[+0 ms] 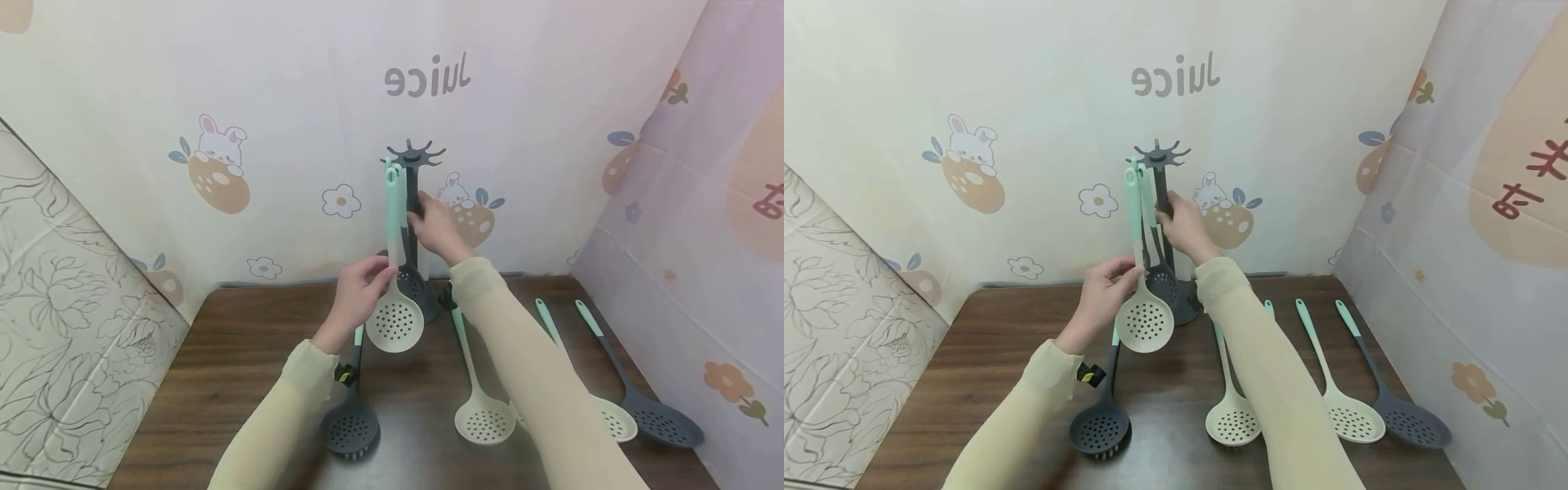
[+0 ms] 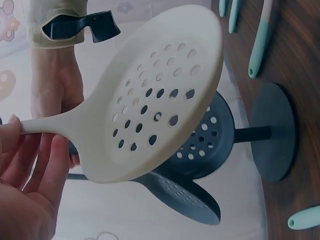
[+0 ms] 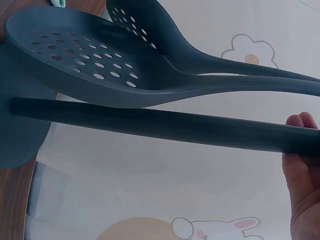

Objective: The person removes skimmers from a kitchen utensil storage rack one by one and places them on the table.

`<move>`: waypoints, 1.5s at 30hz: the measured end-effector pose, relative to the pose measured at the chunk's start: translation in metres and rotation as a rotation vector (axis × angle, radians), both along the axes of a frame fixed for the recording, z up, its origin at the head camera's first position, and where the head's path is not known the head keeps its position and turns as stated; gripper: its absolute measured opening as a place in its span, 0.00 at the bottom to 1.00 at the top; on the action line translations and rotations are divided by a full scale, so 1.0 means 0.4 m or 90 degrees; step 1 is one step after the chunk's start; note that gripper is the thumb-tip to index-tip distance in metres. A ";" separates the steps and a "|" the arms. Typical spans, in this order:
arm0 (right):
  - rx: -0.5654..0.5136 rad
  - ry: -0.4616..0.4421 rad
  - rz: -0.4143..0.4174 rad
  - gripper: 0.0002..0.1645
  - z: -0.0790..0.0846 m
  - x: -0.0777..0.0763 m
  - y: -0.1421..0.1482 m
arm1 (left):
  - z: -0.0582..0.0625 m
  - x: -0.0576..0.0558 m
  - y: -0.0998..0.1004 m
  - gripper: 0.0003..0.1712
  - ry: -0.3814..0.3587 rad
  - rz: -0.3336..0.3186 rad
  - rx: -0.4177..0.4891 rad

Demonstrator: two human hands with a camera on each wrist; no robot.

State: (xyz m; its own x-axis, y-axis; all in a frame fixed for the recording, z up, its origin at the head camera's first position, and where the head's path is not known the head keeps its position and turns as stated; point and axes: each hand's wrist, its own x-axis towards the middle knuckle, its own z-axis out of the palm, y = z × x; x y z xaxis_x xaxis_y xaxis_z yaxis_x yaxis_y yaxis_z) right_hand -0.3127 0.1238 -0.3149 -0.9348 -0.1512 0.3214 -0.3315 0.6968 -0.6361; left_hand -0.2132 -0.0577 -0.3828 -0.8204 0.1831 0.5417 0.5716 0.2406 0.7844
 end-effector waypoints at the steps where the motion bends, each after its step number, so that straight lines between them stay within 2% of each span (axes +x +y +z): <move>1: 0.001 0.000 0.000 0.17 0.000 0.000 0.000 | -0.001 0.002 -0.005 0.12 -0.001 0.003 0.000; 6: 0.004 -0.002 0.002 0.17 -0.002 -0.002 -0.001 | -0.015 0.009 -0.028 0.11 -0.019 0.022 -0.003; 11: 0.002 0.003 0.005 0.18 -0.001 -0.003 -0.002 | -0.031 0.014 -0.048 0.14 -0.047 0.027 -0.005; 18: -0.006 0.007 0.014 0.17 0.000 -0.006 -0.003 | -0.053 0.022 -0.076 0.14 -0.063 0.042 -0.036; 25: -0.005 -0.005 0.013 0.18 -0.004 -0.007 -0.002 | -0.080 0.036 -0.098 0.11 -0.104 0.031 -0.029; 32: -0.014 -0.015 0.015 0.20 -0.007 -0.007 0.002 | -0.104 0.060 -0.133 0.11 -0.139 0.039 -0.061; 36: -0.023 -0.035 0.010 0.21 -0.011 -0.003 0.007 | -0.122 0.071 -0.152 0.08 -0.172 0.036 -0.083; 41: -0.024 -0.020 0.002 0.21 -0.007 -0.003 0.008 | -0.141 0.075 -0.170 0.07 -0.229 0.025 -0.083; 45: -0.019 -0.015 0.004 0.20 -0.006 -0.004 0.001 | -0.150 0.083 -0.187 0.06 -0.249 0.032 -0.088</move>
State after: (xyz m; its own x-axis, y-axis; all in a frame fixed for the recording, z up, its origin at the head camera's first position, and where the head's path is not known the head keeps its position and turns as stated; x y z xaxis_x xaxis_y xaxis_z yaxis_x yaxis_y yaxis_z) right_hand -0.3143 0.1243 -0.3171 -0.9409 -0.1486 0.3044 -0.3214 0.6755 -0.6637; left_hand -0.1800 -0.1326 -0.4427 -0.9692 0.1862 0.1613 0.2223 0.3793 0.8981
